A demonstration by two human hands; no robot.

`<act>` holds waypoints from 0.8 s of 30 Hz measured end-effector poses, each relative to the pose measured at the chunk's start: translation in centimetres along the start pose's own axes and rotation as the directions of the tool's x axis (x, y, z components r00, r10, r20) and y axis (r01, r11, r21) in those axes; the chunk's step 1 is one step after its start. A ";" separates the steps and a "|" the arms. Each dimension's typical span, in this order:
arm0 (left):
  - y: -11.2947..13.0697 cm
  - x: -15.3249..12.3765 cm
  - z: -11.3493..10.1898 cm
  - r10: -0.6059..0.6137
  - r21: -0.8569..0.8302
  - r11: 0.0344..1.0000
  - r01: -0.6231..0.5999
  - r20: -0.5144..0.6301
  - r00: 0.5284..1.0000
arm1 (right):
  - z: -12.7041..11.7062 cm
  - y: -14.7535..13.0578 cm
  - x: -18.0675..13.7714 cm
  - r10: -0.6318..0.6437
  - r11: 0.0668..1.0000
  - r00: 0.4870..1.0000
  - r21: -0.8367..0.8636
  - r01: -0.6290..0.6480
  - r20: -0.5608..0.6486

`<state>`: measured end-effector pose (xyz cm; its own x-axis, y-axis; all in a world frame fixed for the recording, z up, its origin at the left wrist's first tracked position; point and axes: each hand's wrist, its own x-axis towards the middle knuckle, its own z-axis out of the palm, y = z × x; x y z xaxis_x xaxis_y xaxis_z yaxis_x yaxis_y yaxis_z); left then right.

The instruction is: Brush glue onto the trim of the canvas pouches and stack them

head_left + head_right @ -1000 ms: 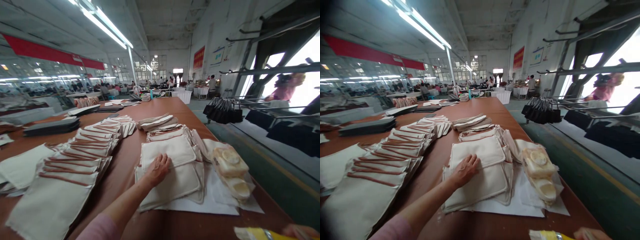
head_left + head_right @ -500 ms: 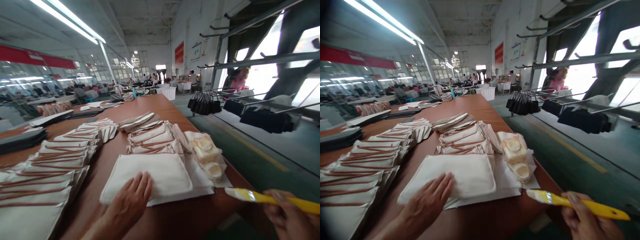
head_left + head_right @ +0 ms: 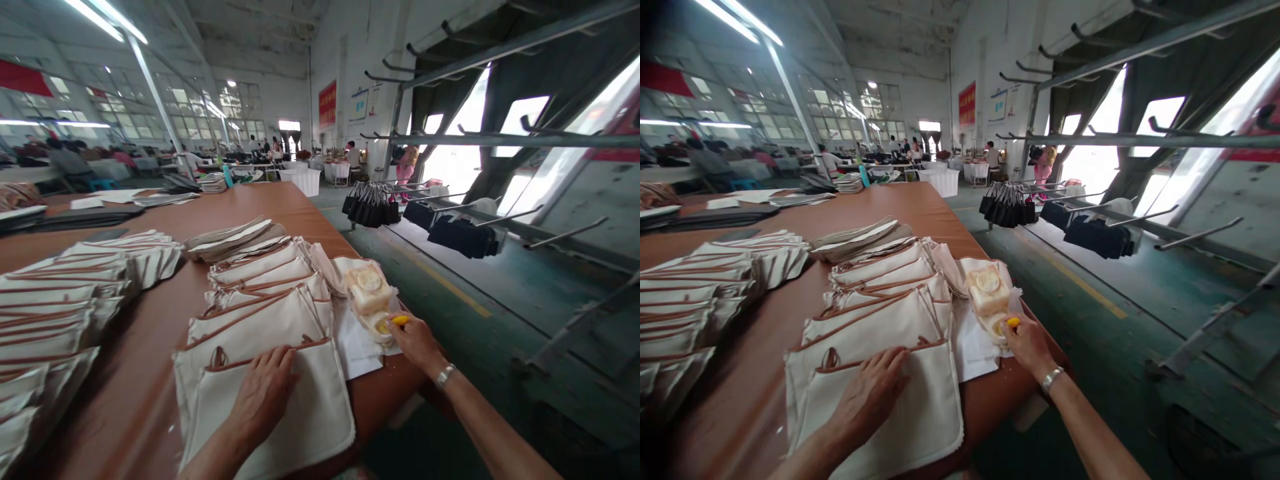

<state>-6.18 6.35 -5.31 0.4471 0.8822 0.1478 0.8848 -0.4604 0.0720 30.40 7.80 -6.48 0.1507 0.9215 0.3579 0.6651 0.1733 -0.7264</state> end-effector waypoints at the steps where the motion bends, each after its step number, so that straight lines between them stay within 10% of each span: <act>1: 0.9 0.8 0.1 -0.010 0.004 1.000 0.010 0.019 1.000 | 0.2 0.2 0.1 -0.001 1.000 1.000 -0.017 0.001 0.022; 13: 1.9 4.2 1.5 -0.159 0.002 0.987 0.160 0.129 0.979 | -1.9 0.1 -0.7 -0.166 0.986 0.986 -0.025 0.165 -0.029; 24: 0.7 3.2 -2.5 -0.193 -0.375 0.892 0.250 0.185 0.964 | -2.2 0.6 -4.1 -0.393 0.919 0.916 -0.062 0.389 -0.078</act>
<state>-4.51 8.58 -2.34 0.2847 0.9571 -0.0537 0.8522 -0.2270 0.4714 31.79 3.34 -7.04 -0.0665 0.7493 0.6589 0.7155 0.4961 -0.4919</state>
